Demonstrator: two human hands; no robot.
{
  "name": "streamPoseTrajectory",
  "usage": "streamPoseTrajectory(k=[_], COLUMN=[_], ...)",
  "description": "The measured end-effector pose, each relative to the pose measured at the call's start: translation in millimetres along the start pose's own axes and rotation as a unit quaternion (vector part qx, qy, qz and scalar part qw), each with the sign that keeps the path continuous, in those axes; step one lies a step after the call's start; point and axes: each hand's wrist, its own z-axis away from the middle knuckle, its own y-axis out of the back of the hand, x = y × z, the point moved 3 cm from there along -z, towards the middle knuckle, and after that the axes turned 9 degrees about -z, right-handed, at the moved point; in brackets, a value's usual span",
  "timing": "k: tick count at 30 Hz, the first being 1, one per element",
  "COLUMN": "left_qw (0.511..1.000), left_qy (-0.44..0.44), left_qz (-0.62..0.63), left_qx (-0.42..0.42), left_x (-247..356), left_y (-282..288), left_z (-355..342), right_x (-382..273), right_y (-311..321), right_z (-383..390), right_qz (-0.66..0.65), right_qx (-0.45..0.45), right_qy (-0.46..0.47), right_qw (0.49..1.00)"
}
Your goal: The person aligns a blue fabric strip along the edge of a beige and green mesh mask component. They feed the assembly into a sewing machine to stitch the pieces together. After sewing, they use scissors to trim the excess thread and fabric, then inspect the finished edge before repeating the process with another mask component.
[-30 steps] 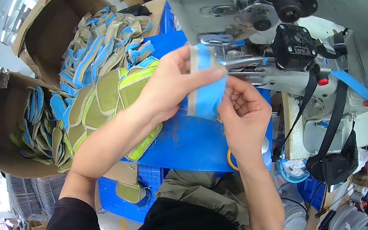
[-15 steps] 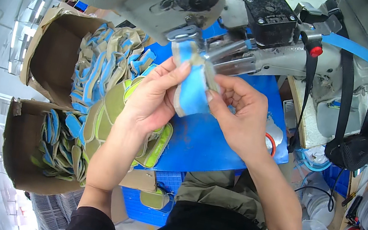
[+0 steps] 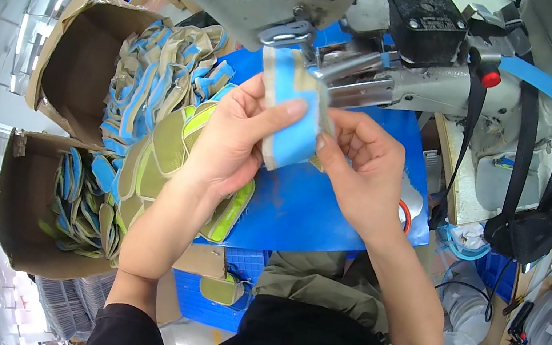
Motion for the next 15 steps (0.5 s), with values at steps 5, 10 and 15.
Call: streamPoseTrajectory(k=[5, 10, 15], left_qw=[1.0, 0.999, 0.999], left_qy=[-0.029, -0.045, -0.047], left_qz=[-0.004, -0.021, -0.022], left_qx=[0.011, 0.022, 0.013], left_x=[-4.7, -4.9, -4.1], left_y=[-2.9, -4.8, -5.6], left_z=[-4.9, -6.4, -8.2], right_x=[1.1, 2.7, 4.1], right_y=[1.6, 3.7, 5.4], right_z=[1.2, 2.0, 2.4], right_qz=[-0.004, 0.0, -0.014], right_qx=[0.003, 0.003, 0.001], right_qy=[0.007, 0.0, -0.002], right_qw=[1.0, 1.0, 1.0])
